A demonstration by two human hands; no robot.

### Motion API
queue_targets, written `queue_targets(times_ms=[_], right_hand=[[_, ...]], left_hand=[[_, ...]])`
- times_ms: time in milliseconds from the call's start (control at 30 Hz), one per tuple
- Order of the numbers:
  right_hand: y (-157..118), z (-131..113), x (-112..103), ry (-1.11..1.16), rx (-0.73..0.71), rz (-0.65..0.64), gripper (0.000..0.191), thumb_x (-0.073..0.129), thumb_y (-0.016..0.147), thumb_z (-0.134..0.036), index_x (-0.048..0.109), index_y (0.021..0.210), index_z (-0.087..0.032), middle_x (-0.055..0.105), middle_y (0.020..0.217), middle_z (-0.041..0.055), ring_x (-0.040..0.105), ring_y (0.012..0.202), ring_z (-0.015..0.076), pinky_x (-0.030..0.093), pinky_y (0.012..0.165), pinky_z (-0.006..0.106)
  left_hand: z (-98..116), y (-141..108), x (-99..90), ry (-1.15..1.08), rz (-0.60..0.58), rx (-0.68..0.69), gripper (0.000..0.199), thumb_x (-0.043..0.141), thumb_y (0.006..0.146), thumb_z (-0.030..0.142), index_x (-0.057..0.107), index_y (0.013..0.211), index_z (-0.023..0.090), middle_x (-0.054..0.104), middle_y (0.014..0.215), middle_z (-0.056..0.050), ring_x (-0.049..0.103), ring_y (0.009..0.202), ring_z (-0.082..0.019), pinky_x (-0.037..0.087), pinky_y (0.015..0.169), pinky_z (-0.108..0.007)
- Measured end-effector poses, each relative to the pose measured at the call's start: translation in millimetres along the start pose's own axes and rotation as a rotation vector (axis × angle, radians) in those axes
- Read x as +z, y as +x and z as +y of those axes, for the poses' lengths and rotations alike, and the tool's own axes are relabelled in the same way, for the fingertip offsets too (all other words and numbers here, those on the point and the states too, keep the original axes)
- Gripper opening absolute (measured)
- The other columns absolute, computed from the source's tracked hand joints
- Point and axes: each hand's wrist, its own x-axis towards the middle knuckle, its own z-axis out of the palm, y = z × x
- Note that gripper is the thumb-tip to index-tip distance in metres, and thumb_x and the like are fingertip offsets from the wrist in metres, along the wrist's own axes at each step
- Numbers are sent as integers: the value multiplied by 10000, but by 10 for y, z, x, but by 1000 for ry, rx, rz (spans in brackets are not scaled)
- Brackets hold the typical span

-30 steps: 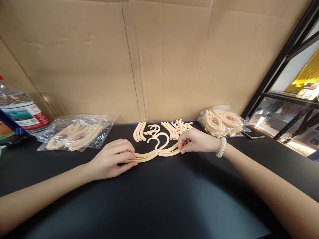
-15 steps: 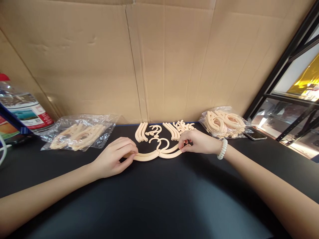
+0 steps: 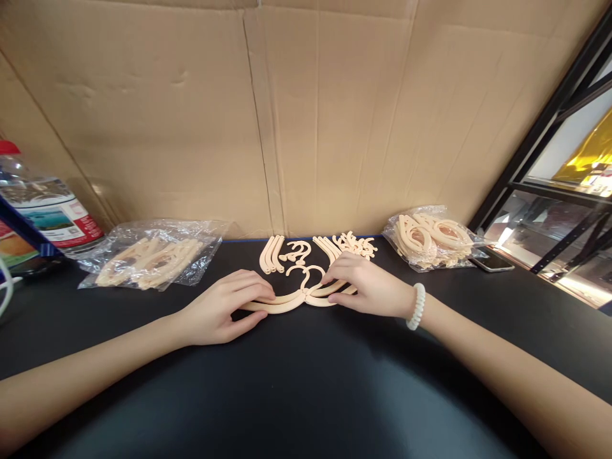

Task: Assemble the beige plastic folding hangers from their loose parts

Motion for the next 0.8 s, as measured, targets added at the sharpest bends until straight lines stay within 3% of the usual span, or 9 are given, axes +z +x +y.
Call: queue_targets(times_ms=[167,267,467,667,800], right_hand=[[7,-99,119,-37,-48,-7,301,574,920,-278,608,1204,-183,658,1139,102,482,1219,269,409,1028,439],[8,-108,146,-43,-74,-44,325,562,930,-275,584,1240,-181,637,1209,95,459,1254,268,388,1059,447],[3,-92,94,-89,-21,-14,318,573,918,-282,584,1218,-175,657,1110,112,571,1037,259,463,919,433],[-7,-20,0,-171,20,-16,140,597,891,-272,667,969,-180,676,904,86,554,915,259,449,815,406],[-26,4,-6,-163,13,-25,131,575,900,-260,667,951,-182,667,903,82,542,899,249,444,812,402]], left_hand=[[-7,-9,3,-4,-13,-5,169,493,883,131,575,1021,185,656,967,-59,600,895,-189,444,855,-343],[-17,-13,7,-3,-18,-7,171,486,890,137,575,1028,184,656,967,-60,597,893,-190,446,852,-346],[-19,-7,3,3,-17,-8,175,473,891,136,578,1022,185,660,962,-61,600,887,-189,447,860,-350],[-8,-4,3,42,9,-24,189,462,882,130,582,1010,201,669,960,-60,613,896,-199,448,874,-362],[-5,-10,9,70,29,-42,189,468,868,130,582,999,204,674,947,-54,614,892,-201,448,879,-373]])
